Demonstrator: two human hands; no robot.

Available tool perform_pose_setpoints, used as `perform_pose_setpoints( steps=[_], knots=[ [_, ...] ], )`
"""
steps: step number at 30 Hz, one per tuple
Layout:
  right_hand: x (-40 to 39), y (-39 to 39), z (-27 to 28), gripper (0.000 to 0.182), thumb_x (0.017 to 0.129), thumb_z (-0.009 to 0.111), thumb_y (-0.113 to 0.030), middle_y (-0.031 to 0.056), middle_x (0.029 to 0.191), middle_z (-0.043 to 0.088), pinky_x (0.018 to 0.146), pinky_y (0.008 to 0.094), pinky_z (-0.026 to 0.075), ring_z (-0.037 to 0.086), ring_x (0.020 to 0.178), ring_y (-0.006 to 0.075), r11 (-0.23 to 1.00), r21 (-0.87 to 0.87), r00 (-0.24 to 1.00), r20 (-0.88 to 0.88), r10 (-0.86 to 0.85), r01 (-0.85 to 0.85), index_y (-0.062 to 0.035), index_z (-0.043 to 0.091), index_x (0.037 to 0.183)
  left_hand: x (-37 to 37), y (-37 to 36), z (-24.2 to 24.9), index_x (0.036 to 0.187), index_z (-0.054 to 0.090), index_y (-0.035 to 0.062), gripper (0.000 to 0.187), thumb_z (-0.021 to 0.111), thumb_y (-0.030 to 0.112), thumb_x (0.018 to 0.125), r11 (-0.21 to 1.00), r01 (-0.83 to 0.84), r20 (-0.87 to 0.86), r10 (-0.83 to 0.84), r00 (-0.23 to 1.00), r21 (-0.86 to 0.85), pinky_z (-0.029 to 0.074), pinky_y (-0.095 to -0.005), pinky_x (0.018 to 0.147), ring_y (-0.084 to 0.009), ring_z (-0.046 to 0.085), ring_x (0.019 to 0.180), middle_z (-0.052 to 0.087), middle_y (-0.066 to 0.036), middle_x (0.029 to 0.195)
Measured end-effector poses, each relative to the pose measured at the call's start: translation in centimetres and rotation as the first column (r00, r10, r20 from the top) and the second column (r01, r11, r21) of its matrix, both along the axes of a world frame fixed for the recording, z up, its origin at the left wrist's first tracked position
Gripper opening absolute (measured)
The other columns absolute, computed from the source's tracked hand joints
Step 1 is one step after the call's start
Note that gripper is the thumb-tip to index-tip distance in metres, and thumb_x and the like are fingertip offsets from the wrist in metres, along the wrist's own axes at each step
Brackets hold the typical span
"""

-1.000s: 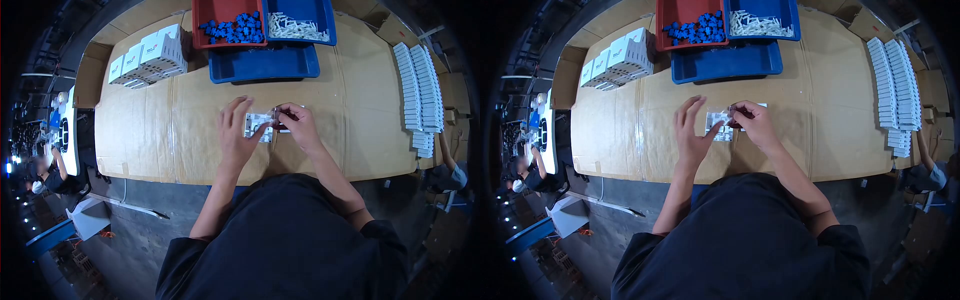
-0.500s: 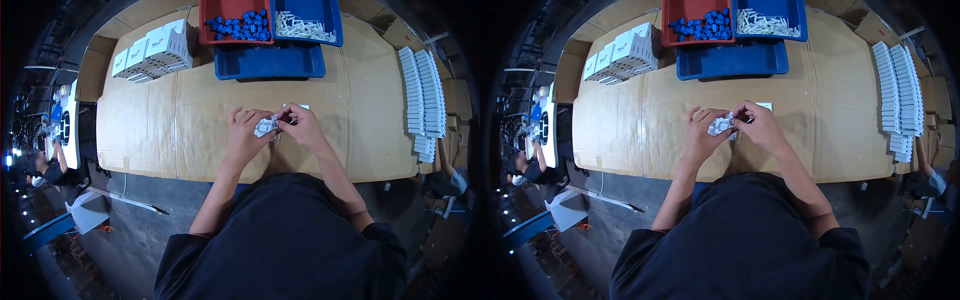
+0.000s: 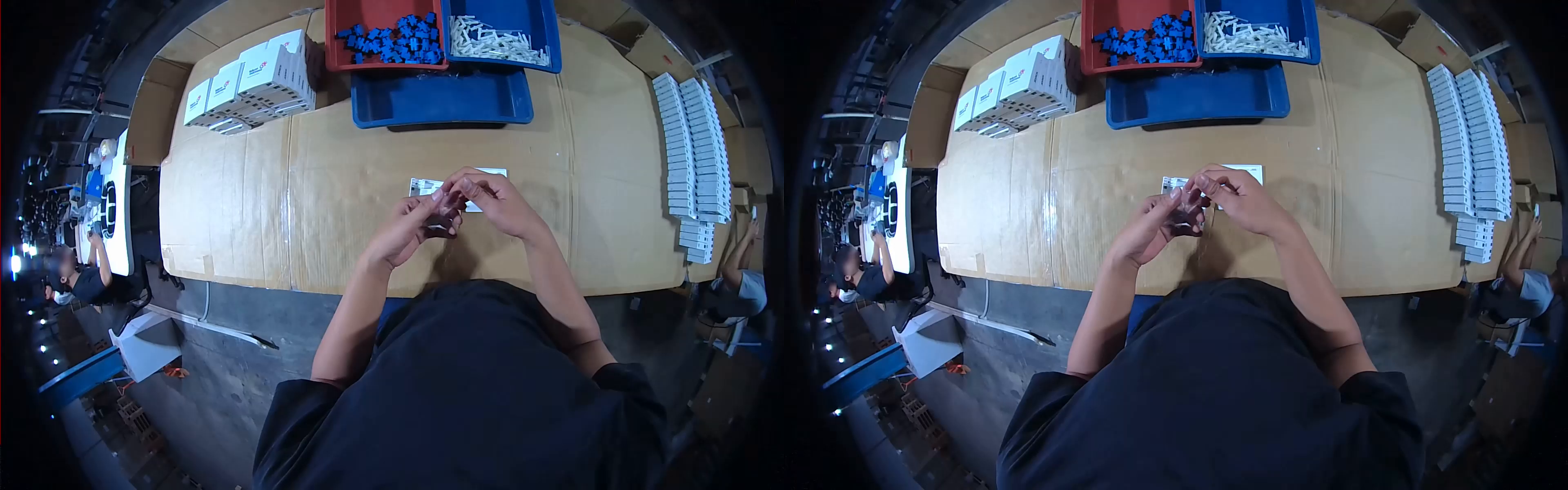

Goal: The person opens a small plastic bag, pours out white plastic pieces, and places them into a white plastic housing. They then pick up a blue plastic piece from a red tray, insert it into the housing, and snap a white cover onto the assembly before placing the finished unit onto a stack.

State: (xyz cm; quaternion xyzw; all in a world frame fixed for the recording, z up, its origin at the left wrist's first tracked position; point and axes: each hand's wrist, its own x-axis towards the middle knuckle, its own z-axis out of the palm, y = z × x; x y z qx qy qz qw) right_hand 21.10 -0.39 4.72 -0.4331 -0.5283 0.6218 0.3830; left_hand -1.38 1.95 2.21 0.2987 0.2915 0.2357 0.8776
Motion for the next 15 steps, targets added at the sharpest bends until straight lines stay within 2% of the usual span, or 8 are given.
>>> perform_pose_setpoints(
  steps=[4, 8, 11, 15],
  knots=[
    [0.0, 0.1, -1.3, 0.047, 0.111, 0.049, -0.038, 0.0088, 0.114, 0.068, 0.093, 0.0338, 0.053, 0.065, 0.099, 0.0175, 1.0, 0.024, 1.0, 0.023, -0.014, 0.014, 0.0039, 0.069, 0.115, 0.1, -0.1, 0.4, 0.12, 0.066, -0.0004, 0.045, 0.056, 0.042, 0.108, 0.991, 0.008, 0.056, 0.0, 0.998, -0.134, 0.061, -0.0389, 0.083, -0.0197, 0.071, 0.086, 0.072, -0.01, 0.099],
    [0.1, 0.3, -1.1, 0.052, 0.111, 0.047, -0.043, 0.0094, 0.112, 0.069, 0.092, 0.0342, 0.053, 0.065, 0.096, 0.0169, 1.0, 0.015, 1.0, 0.005, 0.015, -0.015, 0.003, 0.069, 0.119, -0.1, -0.1, -0.2, 0.123, 0.064, 0.001, 0.045, 0.055, 0.043, 0.108, 0.98, 0.048, 0.079, -0.033, 0.996, -0.193, 0.064, -0.0414, 0.082, -0.0195, 0.071, 0.087, 0.071, -0.009, 0.099],
    [0.0, 0.5, -0.3, 0.056, 0.111, 0.044, -0.048, 0.0091, 0.11, 0.071, 0.091, 0.0334, 0.052, 0.065, 0.093, 0.0156, 0.994, -0.077, 0.996, -0.042, 0.078, -0.081, 0.0003, 0.07, 0.123, 0.1, -0.2, -0.9, 0.115, 0.068, 0.0017, 0.041, 0.058, 0.041, 0.107, 0.98, 0.069, 0.064, -0.057, 0.996, -0.188, 0.066, -0.0396, 0.081, -0.0182, 0.073, 0.087, 0.072, -0.009, 0.099],
    [-0.2, 0.6, -0.2, 0.06, 0.11, 0.041, -0.053, 0.0075, 0.105, 0.073, 0.09, 0.0325, 0.052, 0.065, 0.086, 0.0128, 0.993, -0.065, 0.994, 0.045, 0.102, -0.099, -0.0047, 0.069, 0.131, 0.6, -0.7, -0.4, 0.114, 0.068, 0.0031, 0.04, 0.06, 0.041, 0.106, 0.98, 0.097, 0.084, -0.084, 0.993, -0.175, 0.066, -0.0411, 0.082, -0.0177, 0.073, 0.088, 0.072, -0.009, 0.1]
  ],
)
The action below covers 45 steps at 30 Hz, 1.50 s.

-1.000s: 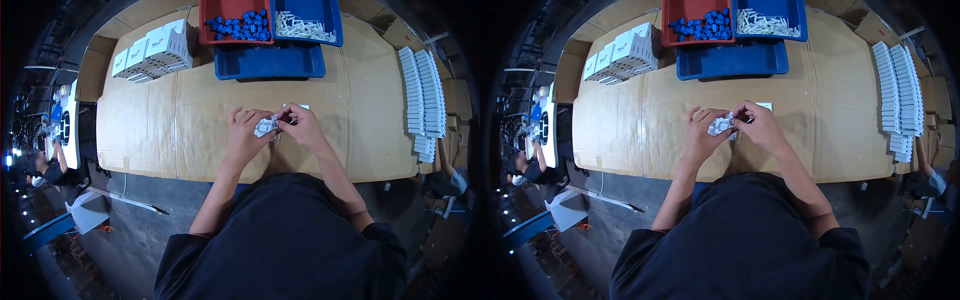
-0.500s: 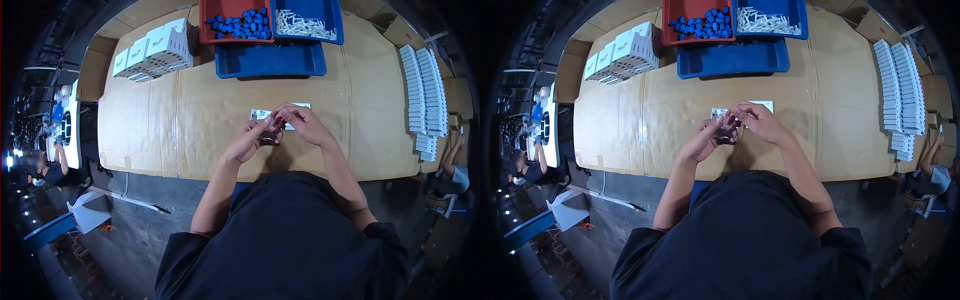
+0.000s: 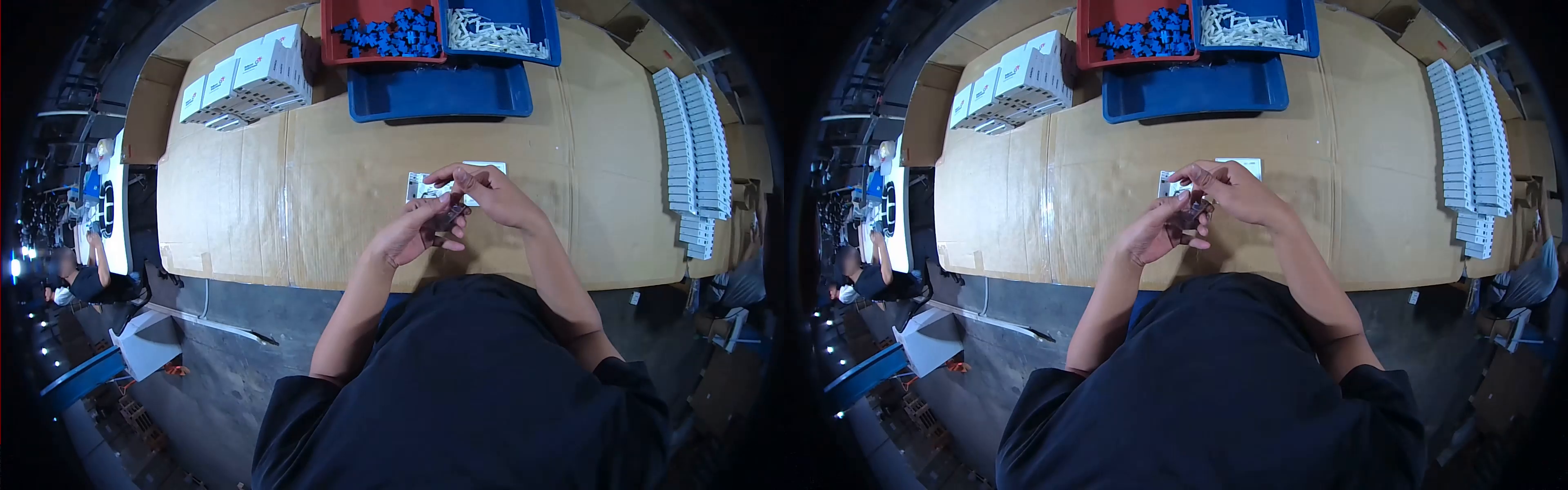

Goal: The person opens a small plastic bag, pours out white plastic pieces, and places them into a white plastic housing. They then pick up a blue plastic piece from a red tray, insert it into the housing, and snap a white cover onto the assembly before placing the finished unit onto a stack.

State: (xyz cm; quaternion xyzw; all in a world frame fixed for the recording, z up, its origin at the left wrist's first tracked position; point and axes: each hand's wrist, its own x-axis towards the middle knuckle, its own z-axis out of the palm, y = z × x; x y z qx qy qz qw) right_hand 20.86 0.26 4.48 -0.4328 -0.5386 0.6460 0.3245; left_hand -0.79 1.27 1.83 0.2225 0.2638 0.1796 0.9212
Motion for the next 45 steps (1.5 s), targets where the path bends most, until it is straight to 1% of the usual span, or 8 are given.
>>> perform_pose_setpoints(
  steps=[14, 19, 26, 28, 30, 33, 36, 45],
  knots=[
    [0.0, 0.0, -0.5, 0.057, 0.109, 0.046, -0.051, 0.0055, 0.095, 0.074, 0.092, 0.0315, 0.052, 0.065, 0.09, 0.0121, 0.993, -0.094, 0.997, 0.002, 0.076, -0.075, -0.0072, 0.067, 0.139, -0.3, -0.4, -1.3, 0.123, 0.063, 0.0024, 0.047, 0.045, 0.044, 0.111, 0.997, -0.067, 0.04, 0.065, 0.997, 0.036, 0.063, -0.0457, 0.092, -0.0223, 0.072, 0.094, 0.07, -0.013, 0.106],
    [-0.4, 0.1, 1.3, 0.055, 0.112, 0.044, -0.041, 0.0073, 0.11, 0.07, 0.097, 0.0319, 0.051, 0.066, 0.099, 0.0153, 0.96, -0.069, 0.954, 0.111, 0.277, -0.271, -0.0066, 0.049, 0.154, -0.6, -0.4, -2.7, 0.12, 0.064, 0.002, 0.035, 0.058, 0.035, 0.108, 0.999, -0.042, 0.07, 0.044, 0.997, -0.02, 0.064, -0.0471, 0.086, -0.0207, 0.072, 0.092, 0.071, -0.01, 0.101],
    [5.0, 4.7, 0.6, 0.027, 0.105, 0.063, -0.022, 0.0078, 0.115, 0.074, 0.089, 0.0341, 0.054, 0.067, 0.099, 0.0153, 0.994, 0.104, 0.993, 0.112, -0.041, 0.03, 0.0015, 0.075, 0.113, -0.6, -0.4, -2.4, 0.123, 0.065, -0.0016, 0.051, 0.045, 0.044, 0.112, 0.996, -0.07, 0.064, 0.074, 0.995, -0.058, 0.064, -0.0401, 0.083, -0.0203, 0.073, 0.091, 0.072, -0.009, 0.101],
    [7.6, 7.8, 1.4, 0.027, 0.103, 0.066, -0.029, 0.0077, 0.098, 0.077, 0.085, 0.0367, 0.055, 0.07, 0.092, 0.0157, 0.957, 0.229, 0.88, 0.398, -0.259, 0.178, -0.0055, 0.077, 0.111, -0.6, -0.5, -2.6, 0.125, 0.064, -0.002, 0.056, 0.041, 0.047, 0.112, 0.996, -0.056, 0.043, 0.059, 0.997, -0.073, 0.064, -0.0396, 0.082, -0.0205, 0.073, 0.091, 0.072, -0.009, 0.101],
    [9.8, 10.4, 2.6, 0.02, 0.099, 0.067, -0.023, 0.0119, 0.101, 0.077, 0.083, 0.0403, 0.055, 0.073, 0.094, 0.0262, 0.838, 0.48, 0.669, 0.537, -0.514, 0.258, -0.0089, 0.077, 0.109, -0.5, -0.7, -2.5, 0.128, 0.063, -0.002, 0.057, 0.039, 0.047, 0.113, 0.998, -0.03, 0.002, 0.03, 1.0, -0.054, 0.063, -0.0391, 0.082, -0.02, 0.073, 0.091, 0.073, -0.008, 0.101],
    [12.7, 14.8, 2.8, 0.019, 0.097, 0.064, -0.018, 0.0133, 0.104, 0.076, 0.085, 0.0432, 0.056, 0.071, 0.097, 0.0348, 0.768, 0.615, 0.456, 0.64, -0.619, 0.178, -0.0104, 0.077, 0.108, -0.2, -1.6, -2.0, 0.129, 0.063, -0.0024, 0.055, 0.041, 0.045, 0.113, 0.999, 0.004, -0.01, -0.005, 1.0, -0.05, 0.063, -0.0381, 0.082, -0.0188, 0.072, 0.091, 0.073, -0.009, 0.102],
    [14.3, 17.7, 2.0, 0.02, 0.096, 0.061, -0.014, 0.0128, 0.108, 0.076, 0.089, 0.0455, 0.056, 0.07, 0.101, 0.0354, 0.777, 0.628, 0.358, 0.717, -0.598, 0.041, -0.0097, 0.077, 0.107, 0.2, -2.6, -2.0, 0.129, 0.063, -0.0026, 0.054, 0.043, 0.045, 0.112, 1.0, 0.021, -0.009, -0.021, 1.0, -0.018, 0.063, -0.0374, 0.082, -0.0179, 0.072, 0.091, 0.073, -0.009, 0.103],
    [15.2, 22.1, 2.8, 0.017, 0.087, 0.074, -0.009, 0.0184, 0.099, 0.077, 0.082, 0.0428, 0.057, 0.074, 0.09, 0.0342, 0.888, 0.442, 0.402, 0.841, -0.361, -0.128, -0.0065, 0.081, 0.103, 0.2, -3.6, -2.7, 0.13, 0.063, -0.0025, 0.053, 0.043, 0.044, 0.112, 0.999, 0.033, 0.002, -0.033, 0.999, -0.04, 0.063, -0.037, 0.083, -0.0175, 0.071, 0.093, 0.072, -0.009, 0.106]
  ],
)
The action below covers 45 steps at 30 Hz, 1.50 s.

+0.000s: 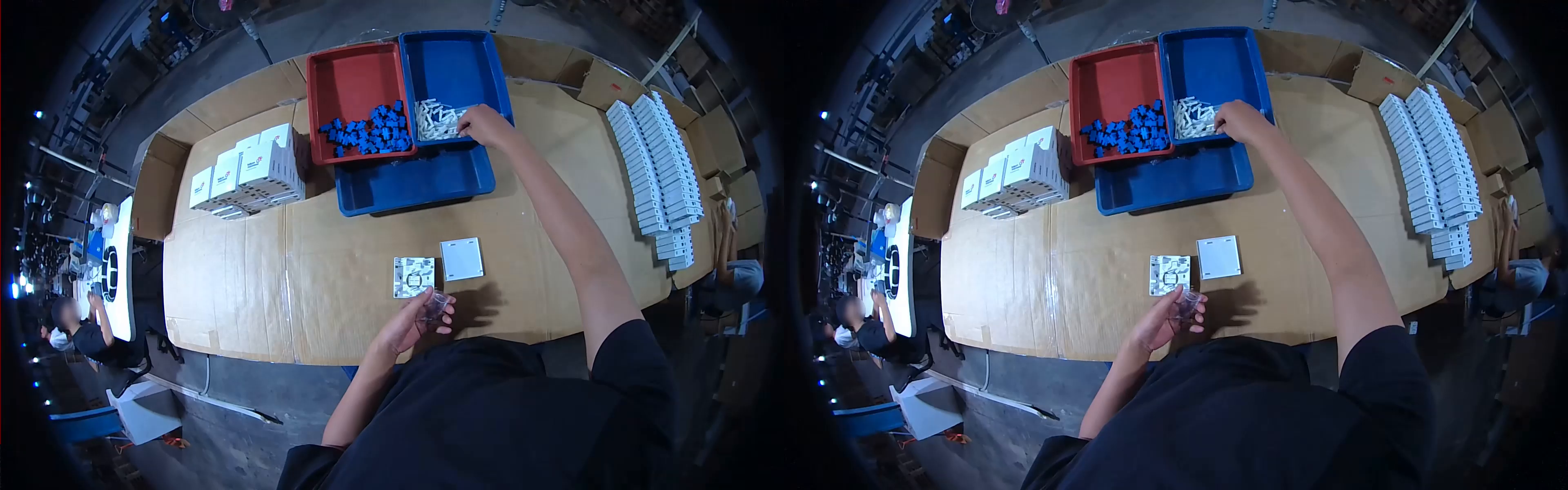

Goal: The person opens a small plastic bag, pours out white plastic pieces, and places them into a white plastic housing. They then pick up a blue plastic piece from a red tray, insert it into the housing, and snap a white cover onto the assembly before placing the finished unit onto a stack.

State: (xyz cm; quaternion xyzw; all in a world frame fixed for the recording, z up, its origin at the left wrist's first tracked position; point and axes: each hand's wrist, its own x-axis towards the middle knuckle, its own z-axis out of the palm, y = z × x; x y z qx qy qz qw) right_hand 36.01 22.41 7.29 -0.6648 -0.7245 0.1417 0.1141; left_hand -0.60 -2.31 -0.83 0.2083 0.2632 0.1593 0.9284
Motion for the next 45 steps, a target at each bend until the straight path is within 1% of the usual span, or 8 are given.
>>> perform_pose_setpoints(
  steps=[10, 17, 22, 28, 31, 36, 42, 45],
  knots=[
    [-0.2, 2.0, -0.4, 0.015, 0.084, 0.076, -0.008, 0.0205, 0.095, 0.076, 0.081, 0.044, 0.057, 0.073, 0.091, 0.0365, 0.986, 0.028, 0.981, 0.106, 0.16, -0.164, 0.001, 0.077, 0.096, 0.2, 0.6, 0.7, 0.129, 0.064, -0.002, 0.053, 0.045, 0.044, 0.112, 1.0, -0.006, -0.024, 0.007, 1.0, 0.026, 0.064, -0.0376, 0.082, -0.0171, 0.071, 0.092, 0.072, -0.008, 0.105],
    [2.1, 1.2, -1.9, 0.021, 0.087, 0.077, -0.011, 0.0143, 0.09, 0.076, 0.077, 0.0363, 0.056, 0.072, 0.084, 0.0245, 0.99, 0.12, 0.935, -0.353, -0.032, 0.079, -0.0024, 0.079, 0.107, -0.8, 0.4, 0.0, 0.129, 0.064, -0.0011, 0.059, 0.04, 0.05, 0.112, 0.999, -0.03, 0.026, 0.03, 0.999, -0.015, 0.062, -0.0391, 0.084, -0.0179, 0.071, 0.092, 0.072, -0.007, 0.104],
    [1.8, -1.6, 1.4, 0.021, 0.096, 0.074, -0.014, 0.0035, 0.084, 0.074, 0.064, 0.023, 0.048, 0.061, 0.071, 0.0083, 0.976, -0.061, 0.699, -0.689, -0.192, 0.208, -0.0028, 0.078, 0.114, -1.0, 1.0, -0.1, 0.129, 0.063, -0.0014, 0.062, 0.035, 0.051, 0.112, 0.998, -0.047, 0.03, 0.049, 0.998, -0.05, 0.061, -0.0423, 0.086, -0.0217, 0.071, 0.092, 0.072, -0.008, 0.104],
    [1.1, -4.6, 2.8, 0.019, 0.101, 0.069, -0.015, 0.0027, 0.093, 0.071, 0.056, 0.0213, 0.042, 0.053, 0.066, 0.0054, 0.992, -0.092, 0.265, -0.958, -0.111, 0.081, -0.0066, 0.071, 0.118, -0.1, 1.5, 0.3, 0.126, 0.064, -0.0014, 0.062, 0.035, 0.051, 0.112, 0.993, -0.084, 0.052, 0.089, 0.995, -0.082, 0.06, -0.042, 0.081, -0.0224, 0.071, 0.091, 0.072, -0.008, 0.101],
    [-2.1, -7.9, 4.2, 0.015, 0.102, 0.068, -0.016, 0.0015, 0.094, 0.069, 0.054, 0.0223, 0.041, 0.054, 0.066, 0.0054, 0.985, -0.114, 0.254, -0.956, -0.145, 0.133, -0.0072, 0.07, 0.114, 0.3, 1.7, 0.6, 0.126, 0.065, 0.0014, 0.061, 0.038, 0.055, 0.111, 0.978, -0.163, 0.026, 0.167, 0.986, -0.131, 0.059, -0.0407, 0.08, -0.021, 0.071, 0.089, 0.072, -0.005, 0.1],
    [-7.7, -14.2, 0.7, 0.016, 0.1, 0.07, -0.013, -0.0019, 0.089, 0.065, 0.059, 0.0225, 0.042, 0.053, 0.069, 0.0033, 0.972, -0.232, 0.575, -0.801, -0.168, -0.039, -0.0036, 0.075, 0.112, 0.4, 2.6, 1.5, 0.133, 0.062, 0.0009, 0.06, 0.04, 0.053, 0.111, 0.954, -0.266, 0.135, 0.285, 0.949, -0.14, 0.061, -0.04, 0.082, -0.0194, 0.072, 0.089, 0.074, -0.004, 0.103],
    [-13.1, -20.0, -1.5, 0.014, 0.097, 0.073, -0.011, -0.0025, 0.086, 0.068, 0.066, 0.0225, 0.045, 0.055, 0.075, 0.0037, 0.98, -0.156, 0.507, -0.859, -0.071, -0.127, -0.0019, 0.076, 0.107, 0.1, 3.1, 1.7, 0.131, 0.061, 0.0015, 0.058, 0.041, 0.052, 0.111, 0.959, -0.279, 0.056, 0.281, 0.958, -0.047, 0.062, -0.0372, 0.081, -0.0178, 0.071, 0.091, 0.073, -0.005, 0.105],
    [-13.6, -20.6, 0.1, 0.013, 0.094, 0.075, -0.01, -0.0013, 0.09, 0.07, 0.067, 0.0233, 0.045, 0.056, 0.077, 0.0041, 0.967, -0.215, 0.645, -0.76, -0.076, -0.138, -0.0023, 0.076, 0.105, 0.2, 3.3, 1.8, 0.127, 0.062, 0.004, 0.055, 0.043, 0.053, 0.11, 0.968, -0.251, 0.026, 0.251, 0.968, 0.008, 0.061, -0.0356, 0.081, -0.0164, 0.07, 0.092, 0.072, -0.005, 0.106]
  ],
)
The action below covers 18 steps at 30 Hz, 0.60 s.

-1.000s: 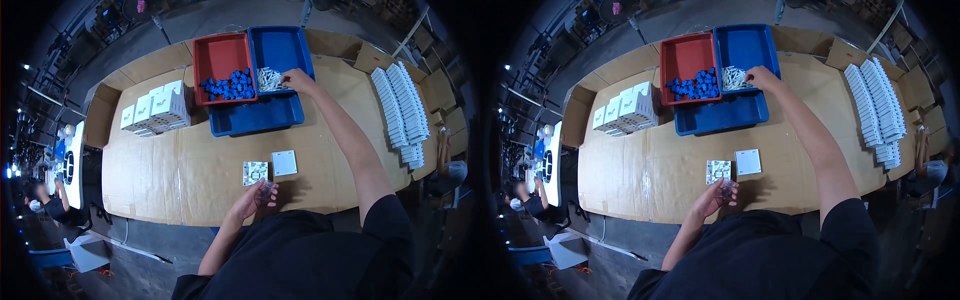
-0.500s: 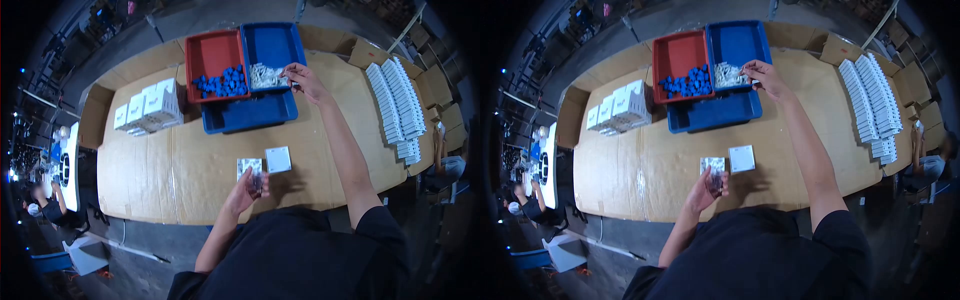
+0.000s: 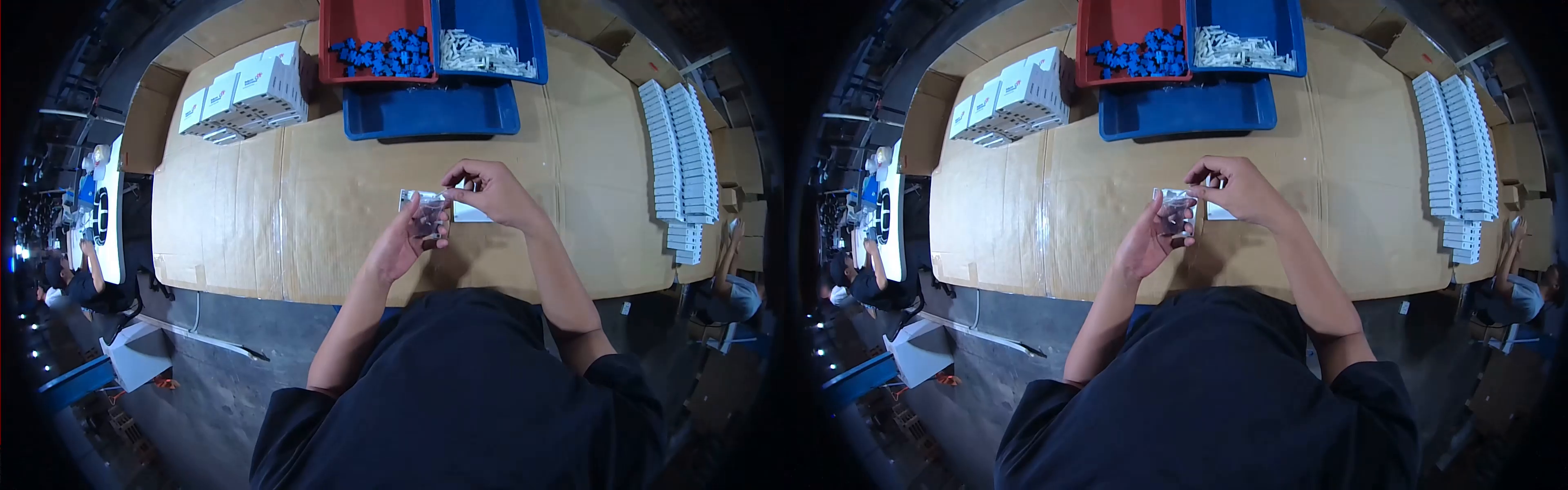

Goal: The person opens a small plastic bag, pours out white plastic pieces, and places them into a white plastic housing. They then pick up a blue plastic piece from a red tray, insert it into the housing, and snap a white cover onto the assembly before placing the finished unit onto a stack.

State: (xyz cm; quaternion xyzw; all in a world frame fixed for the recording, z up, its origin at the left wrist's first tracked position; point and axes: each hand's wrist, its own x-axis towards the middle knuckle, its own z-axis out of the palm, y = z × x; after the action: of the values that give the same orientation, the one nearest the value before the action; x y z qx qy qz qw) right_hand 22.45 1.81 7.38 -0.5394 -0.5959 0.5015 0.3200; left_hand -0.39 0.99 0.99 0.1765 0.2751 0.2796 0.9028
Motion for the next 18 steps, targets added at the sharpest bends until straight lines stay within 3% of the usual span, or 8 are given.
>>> perform_pose_setpoints(
  steps=[4, 8, 11, 14, 18],
  knots=[
    [-0.1, 0.3, 1.6, 0.017, 0.089, 0.077, -0.009, 0.001, 0.083, 0.07, 0.066, 0.0272, 0.046, 0.056, 0.072, 0.0083, 0.991, 0.051, 0.984, 0.134, 0.117, -0.124, -0.004, 0.076, 0.105, 0.3, 0.0, 0.2, 0.126, 0.065, 0.0072, 0.054, 0.042, 0.054, 0.11, 1.0, 0.023, 0.0, -0.023, 1.0, 0.01, 0.06, -0.0373, 0.081, -0.0169, 0.071, 0.092, 0.072, -0.003, 0.1],
    [-0.5, 0.8, 2.4, 0.016, 0.088, 0.077, -0.008, 0.0026, 0.082, 0.07, 0.069, 0.0281, 0.047, 0.059, 0.075, 0.0113, 0.986, 0.025, 0.98, 0.118, 0.159, -0.163, -0.0032, 0.076, 0.103, 0.5, -0.2, 0.3, 0.122, 0.066, 0.0081, 0.055, 0.045, 0.057, 0.108, 0.999, 0.032, -0.042, -0.032, 0.999, -0.001, 0.06, -0.037, 0.08, -0.0166, 0.07, 0.092, 0.072, -0.003, 0.099],
    [-0.4, 1.4, 2.7, 0.015, 0.09, 0.075, -0.007, 0.0042, 0.092, 0.071, 0.073, 0.029, 0.049, 0.063, 0.083, 0.0126, 0.973, -0.081, 0.969, 0.1, 0.224, -0.217, -0.0015, 0.075, 0.104, 0.5, -0.4, 0.3, 0.121, 0.067, 0.0085, 0.055, 0.046, 0.058, 0.108, 0.999, 0.036, -0.064, -0.037, 0.997, -0.021, 0.06, -0.0367, 0.079, -0.0168, 0.07, 0.092, 0.072, -0.003, 0.098],
    [-0.2, 1.8, 1.7, 0.016, 0.092, 0.071, -0.006, 0.0064, 0.106, 0.07, 0.079, 0.0299, 0.052, 0.066, 0.088, 0.0144, 0.937, 0.003, 0.931, 0.116, 0.347, -0.349, -0.0013, 0.075, 0.107, 0.3, -0.5, 0.1, 0.12, 0.067, 0.009, 0.053, 0.046, 0.057, 0.108, 0.999, 0.036, -0.059, -0.037, 0.998, -0.017, 0.06, -0.0369, 0.08, -0.0174, 0.07, 0.093, 0.071, -0.004, 0.098],
    [-0.7, 1.8, 0.8, 0.02, 0.102, 0.065, -0.012, 0.0076, 0.112, 0.069, 0.083, 0.0307, 0.053, 0.067, 0.088, 0.0148, 0.915, -0.033, 0.915, -0.042, 0.401, -0.402, 0.0023, 0.074, 0.112, 0.1, -0.5, -0.1, 0.12, 0.066, 0.0101, 0.05, 0.044, 0.054, 0.109, 0.999, 0.03, -0.035, -0.031, 0.999, -0.016, 0.06, -0.0386, 0.081, -0.0188, 0.07, 0.095, 0.071, -0.005, 0.1]
  ],
)
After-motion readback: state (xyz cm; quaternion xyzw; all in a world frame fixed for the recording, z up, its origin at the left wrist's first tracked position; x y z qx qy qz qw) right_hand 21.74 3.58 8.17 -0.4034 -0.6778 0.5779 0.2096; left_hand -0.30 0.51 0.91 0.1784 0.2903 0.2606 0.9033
